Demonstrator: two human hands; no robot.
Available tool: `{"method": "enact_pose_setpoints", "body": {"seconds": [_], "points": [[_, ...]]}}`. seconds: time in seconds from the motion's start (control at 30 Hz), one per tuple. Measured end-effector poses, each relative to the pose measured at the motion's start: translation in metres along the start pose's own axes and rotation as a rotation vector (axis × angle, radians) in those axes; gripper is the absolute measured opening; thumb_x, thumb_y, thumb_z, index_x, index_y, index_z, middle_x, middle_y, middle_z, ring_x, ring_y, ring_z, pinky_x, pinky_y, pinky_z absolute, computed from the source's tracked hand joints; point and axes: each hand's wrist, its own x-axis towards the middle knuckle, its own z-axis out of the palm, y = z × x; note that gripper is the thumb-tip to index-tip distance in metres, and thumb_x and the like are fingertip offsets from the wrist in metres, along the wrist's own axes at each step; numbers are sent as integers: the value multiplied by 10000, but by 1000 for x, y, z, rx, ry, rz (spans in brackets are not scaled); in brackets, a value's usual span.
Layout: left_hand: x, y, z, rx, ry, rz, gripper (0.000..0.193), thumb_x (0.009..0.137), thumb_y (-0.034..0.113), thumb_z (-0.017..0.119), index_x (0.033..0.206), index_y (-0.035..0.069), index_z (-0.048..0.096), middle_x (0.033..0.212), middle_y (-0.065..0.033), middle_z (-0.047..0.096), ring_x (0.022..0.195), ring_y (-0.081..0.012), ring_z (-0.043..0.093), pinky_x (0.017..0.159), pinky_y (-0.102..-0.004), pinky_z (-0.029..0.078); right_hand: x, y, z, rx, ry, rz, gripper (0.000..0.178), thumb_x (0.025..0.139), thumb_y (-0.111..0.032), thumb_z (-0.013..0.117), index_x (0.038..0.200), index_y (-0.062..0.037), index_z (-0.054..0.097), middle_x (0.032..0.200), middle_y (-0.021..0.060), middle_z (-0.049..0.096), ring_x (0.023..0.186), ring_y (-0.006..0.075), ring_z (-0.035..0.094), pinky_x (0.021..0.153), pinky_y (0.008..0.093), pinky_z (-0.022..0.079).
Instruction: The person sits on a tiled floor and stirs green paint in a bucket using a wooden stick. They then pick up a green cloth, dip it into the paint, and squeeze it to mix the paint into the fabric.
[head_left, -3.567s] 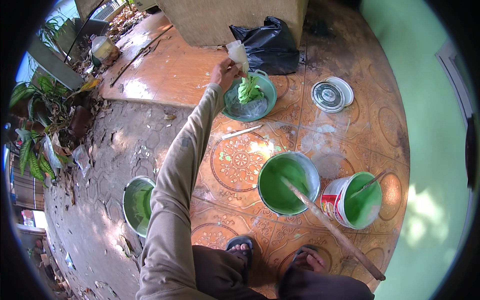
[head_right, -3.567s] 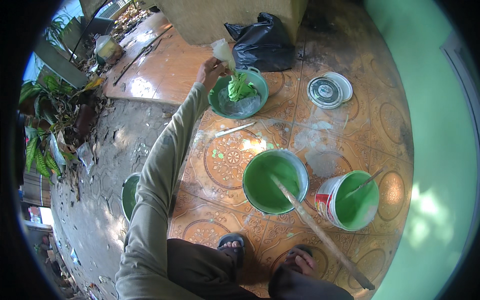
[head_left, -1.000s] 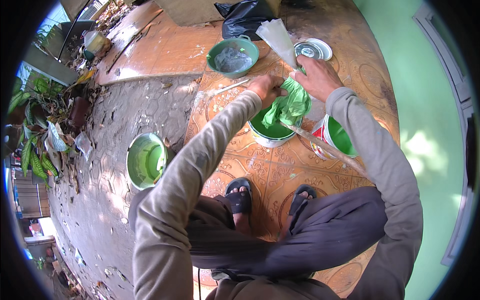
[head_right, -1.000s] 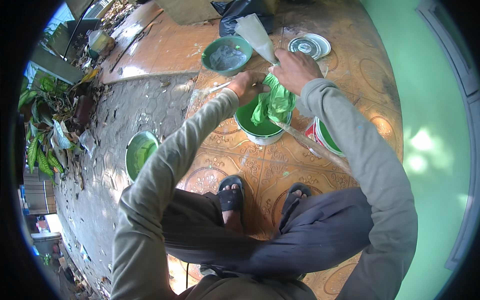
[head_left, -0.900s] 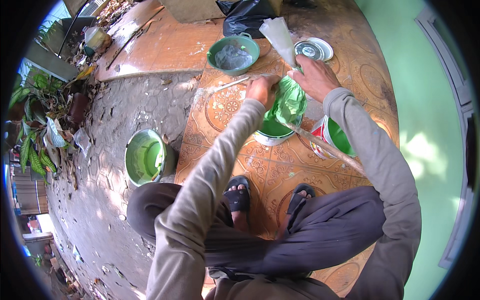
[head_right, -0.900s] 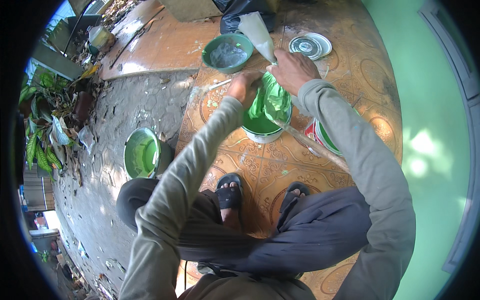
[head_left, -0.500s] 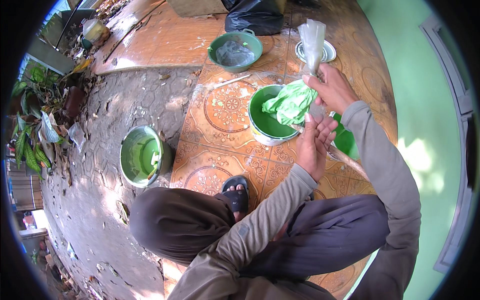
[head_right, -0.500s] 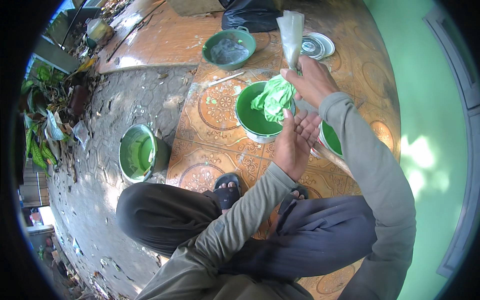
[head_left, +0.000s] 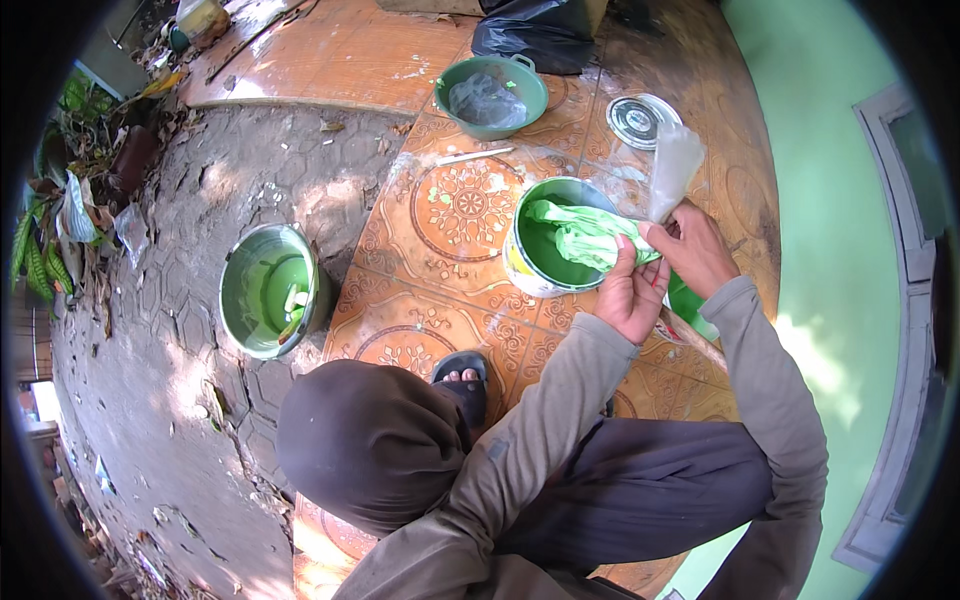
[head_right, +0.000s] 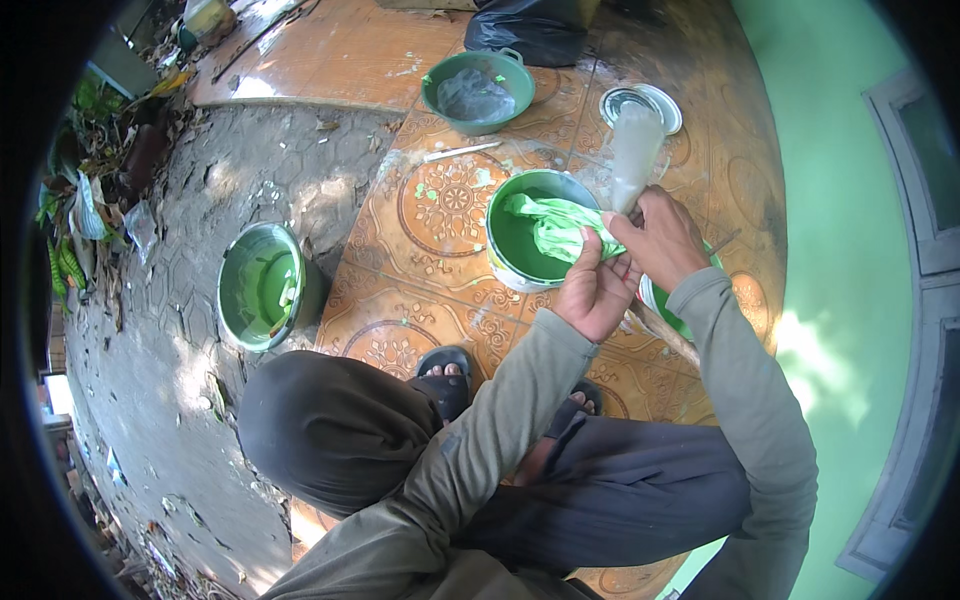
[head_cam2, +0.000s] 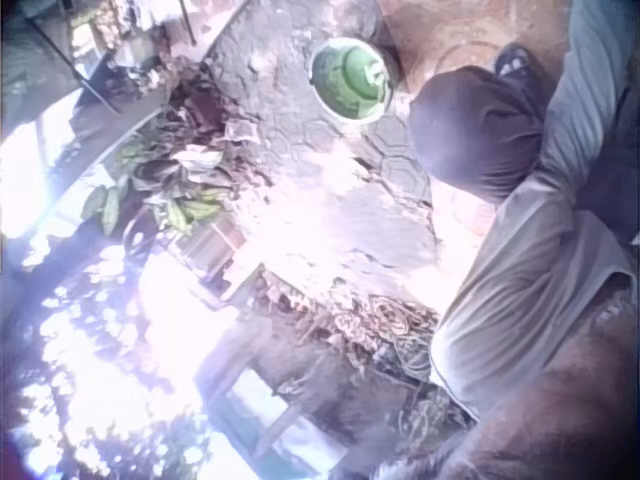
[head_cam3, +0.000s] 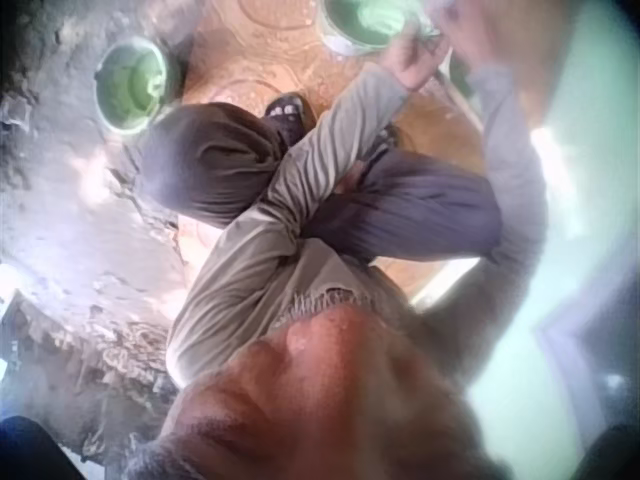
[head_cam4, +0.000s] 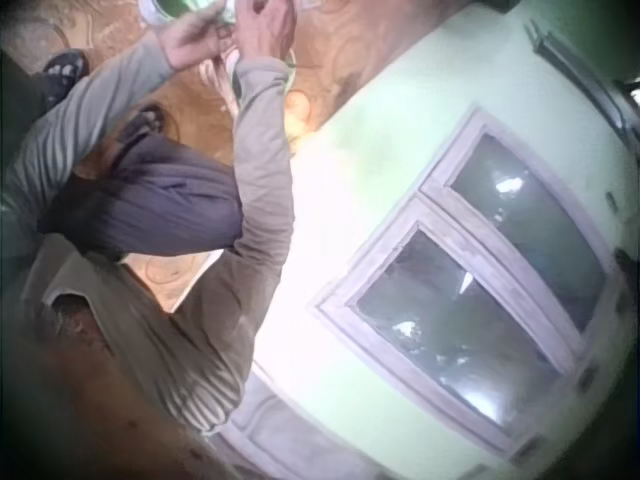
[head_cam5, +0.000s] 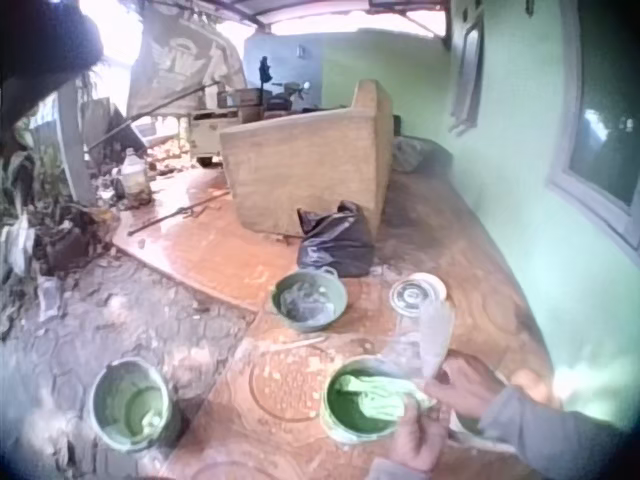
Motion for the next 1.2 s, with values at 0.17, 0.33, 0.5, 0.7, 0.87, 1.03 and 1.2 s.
{"method": "enact_pose_setpoints", "body": {"seconds": [0.17, 0.33, 0.5, 0.7, 0.87, 1.03, 1.2], "points": [[2, -4, -4, -24, 29, 98, 378, 957, 335, 506, 1248, 101, 449, 1188, -73, 563, 1077, -205, 549, 1013, -372, 430, -8, -10, 5, -97, -24, 47, 353, 799, -278, 654, 946, 39, 604, 845, 202, 644, 758, 326, 633, 711, 412, 482], [3, -5, -4, -40, 18, 150, 368, 967, 313, 491, 1252, 84, 449, 1184, -79, 569, 1083, -211, 549, 1004, -379, 439, -11, -4, 16, -97, 34, -45, 326, 810, -249, 648, 932, 48, 596, 814, 213, 640, 730, 336, 629, 693, 422, 476], [-5, -10, 7, -99, -96, 162, 343, 975, 276, 491, 1234, 54, 460, 1114, -71, 583, 1010, -188, 560, 971, -368, 463, -7, 9, 11, 210, -11, 45, 321, 829, -235, 662, 944, 58, 601, 797, 144, 650, 683, 232, 620, 651, 360, 475], [-3, -9, -5, 38, -176, 192, 302, 967, 267, 512, 1161, 37, 482, 1051, -66, 586, 928, -162, 569, 945, -357, 490, -3, 2, 6, 573, -75, 292, 293, 835, -212, 676, 922, 60, 613, 758, 55, 611, 585, 96, 561, 517, 251, 435], [-10, -12, 8, 5, 23, 234, 304, 969, 277, 507, 1156, 39, 476, 1040, -89, 586, 884, -177, 585, 917, -379, 510, -2, 4, -1, 441, -131, 250, 259, 825, -186, 680, 894, 57, 622, 720, 54, 611, 548, 97, 545, 482, 245, 428], [-9, -3, 2, 85, 99, 228, 279, 969, 313, 518, 1106, 72, 490, 953, -46, 587, 810, -139, 585, 804, -326, 537, -8, -16, 2, 441, -110, 214, 247, 819, -181, 676, 876, 54, 627, 738, 67, 629, 601, 97, 565, 509, 249, 431], [-8, -1, -7, 249, 139, 261, 249, 983, 323, 507, 1035, 80, 490, 841, -14, 555, 678, -87, 500, 631, -274, 489, -6, -4, 4, 398, -58, 125, 234, 824, -180, 671, 869, 44, 621, 720, 50, 606, 603, 92, 546, 510, 261, 423]]}}
